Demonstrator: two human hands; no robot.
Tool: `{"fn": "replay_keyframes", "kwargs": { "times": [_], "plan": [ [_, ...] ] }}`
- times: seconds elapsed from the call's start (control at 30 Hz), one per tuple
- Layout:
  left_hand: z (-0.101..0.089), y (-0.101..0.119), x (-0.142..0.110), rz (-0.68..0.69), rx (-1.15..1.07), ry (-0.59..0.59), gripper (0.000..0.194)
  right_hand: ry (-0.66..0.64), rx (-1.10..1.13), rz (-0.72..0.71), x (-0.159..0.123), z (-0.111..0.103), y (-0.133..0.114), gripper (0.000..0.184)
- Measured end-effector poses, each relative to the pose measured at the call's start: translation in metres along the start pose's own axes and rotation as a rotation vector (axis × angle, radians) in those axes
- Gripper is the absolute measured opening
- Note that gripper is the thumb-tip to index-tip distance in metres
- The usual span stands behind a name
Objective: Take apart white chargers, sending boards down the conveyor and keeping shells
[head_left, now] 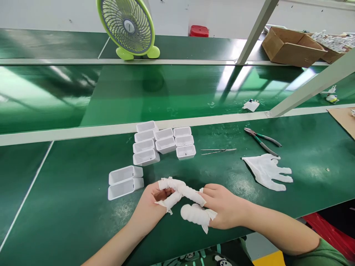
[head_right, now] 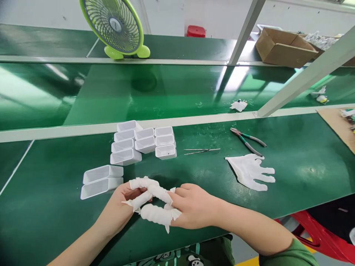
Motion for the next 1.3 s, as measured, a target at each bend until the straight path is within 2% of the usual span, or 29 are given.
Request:
{"fn": "replay_keyframes", "kwargs": {
  "times": [0.2, 0.37, 0.77, 0.87, 0.97, 1.1, 1.2, 1.3],
  "plan": [
    [-0.003, -0.003, 0.002, -0.006, 0.000, -0.017, 0.027, 0.151, -0.056, -0.072, 0.004, -0.004, -0.001, 0.034],
    [-0.003, -0.001, 0.000, -0.042, -0.002, -0.007, 0.027, 0.153, -0.107, -0.113, 0.006, -0.005, -0.002, 0.031],
    [-0.003, -0.004, 0.001, -0.042, -0.026, -0.052, 0.021, 0.259, -0.103, -0.095, 0.010, -0.011, -0.003, 0.049],
    [-0.003, -0.005, 0.000, 0.012, 0.042, -0.046, 0.015, 0.246, -0.100, -0.096, 0.009, -0.009, -0.004, 0.047],
    [-0.005, -0.006, -0.003, 0.146, 0.143, -0.037, 0.007, 0.225, -0.082, -0.116, 0.008, -0.004, -0.005, 0.041],
    [-0.006, -0.006, -0.006, 0.312, 0.250, 0.019, 0.009, 0.128, -0.056, -0.121, 0.005, 0.004, -0.006, 0.033],
    [-0.006, -0.007, -0.006, 0.352, 0.298, 0.062, 0.008, 0.043, -0.082, -0.124, 0.002, 0.008, -0.005, 0.022],
    [-0.006, -0.009, -0.003, 0.335, 0.335, 0.090, 0.006, -0.007, -0.131, -0.125, 0.000, 0.009, -0.002, 0.012]
  ]
}}
Point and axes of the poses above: each hand's wrist, its own x-axis towards the middle knuckle, its own z-axis out of the palm, y = z × x, the point moved 1 cm from there along x, towards the middle knuckle, and after that the axes turned 5 degrees about -z, right-handed, at the moved point
